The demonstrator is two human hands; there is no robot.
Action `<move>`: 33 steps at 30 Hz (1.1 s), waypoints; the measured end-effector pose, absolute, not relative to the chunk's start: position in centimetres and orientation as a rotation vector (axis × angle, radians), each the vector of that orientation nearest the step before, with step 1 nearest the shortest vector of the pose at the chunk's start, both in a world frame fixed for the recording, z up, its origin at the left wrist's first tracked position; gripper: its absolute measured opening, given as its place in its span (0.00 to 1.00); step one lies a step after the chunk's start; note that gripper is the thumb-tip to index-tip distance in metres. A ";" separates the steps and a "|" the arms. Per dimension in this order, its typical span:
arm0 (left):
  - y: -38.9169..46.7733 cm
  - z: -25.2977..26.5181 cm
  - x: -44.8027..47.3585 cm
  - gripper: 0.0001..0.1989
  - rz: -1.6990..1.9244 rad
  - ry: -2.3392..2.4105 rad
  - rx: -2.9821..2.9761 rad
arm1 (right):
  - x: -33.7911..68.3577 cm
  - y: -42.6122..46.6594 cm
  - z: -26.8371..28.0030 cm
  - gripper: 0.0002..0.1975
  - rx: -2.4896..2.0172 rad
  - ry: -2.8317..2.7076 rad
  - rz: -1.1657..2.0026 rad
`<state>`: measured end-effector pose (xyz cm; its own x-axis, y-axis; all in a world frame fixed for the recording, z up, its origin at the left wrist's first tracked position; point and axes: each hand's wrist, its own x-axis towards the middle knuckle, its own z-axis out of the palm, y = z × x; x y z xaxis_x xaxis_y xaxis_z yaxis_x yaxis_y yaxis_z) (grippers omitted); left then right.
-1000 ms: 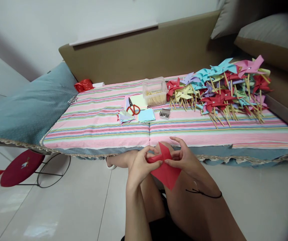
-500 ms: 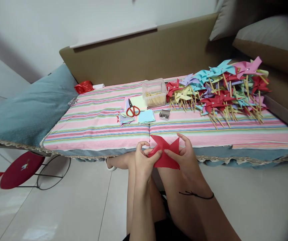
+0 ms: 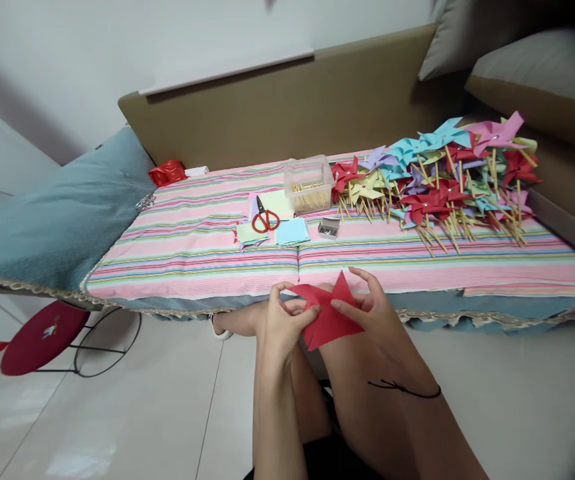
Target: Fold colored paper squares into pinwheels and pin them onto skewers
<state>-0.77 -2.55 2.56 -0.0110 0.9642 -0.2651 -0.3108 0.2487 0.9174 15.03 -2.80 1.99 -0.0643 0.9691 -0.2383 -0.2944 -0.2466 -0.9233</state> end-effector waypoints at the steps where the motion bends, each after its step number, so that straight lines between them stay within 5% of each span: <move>1: -2.4 2.5 -0.7 0.31 1.232 1.139 0.704 | 15.2 -2.8 2.1 0.42 -1.109 -0.862 1.510; 10: -1.3 1.7 -0.5 0.28 1.551 1.179 0.313 | 17.1 -2.6 1.1 0.17 -0.938 -1.176 1.431; 20: -1.7 2.6 1.4 0.29 1.692 1.151 0.273 | 13.5 -3.1 0.8 0.04 -0.925 -1.190 1.372; 33: -2.3 2.4 2.8 0.29 1.707 1.107 0.388 | 10.9 -3.0 3.1 0.06 -1.150 -0.675 1.240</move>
<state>2.83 -2.25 2.38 -0.4280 0.8713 -0.2402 -0.5748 -0.0573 0.8163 10.94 -3.00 3.15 0.2500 0.9518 -0.1777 -0.3680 -0.0763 -0.9267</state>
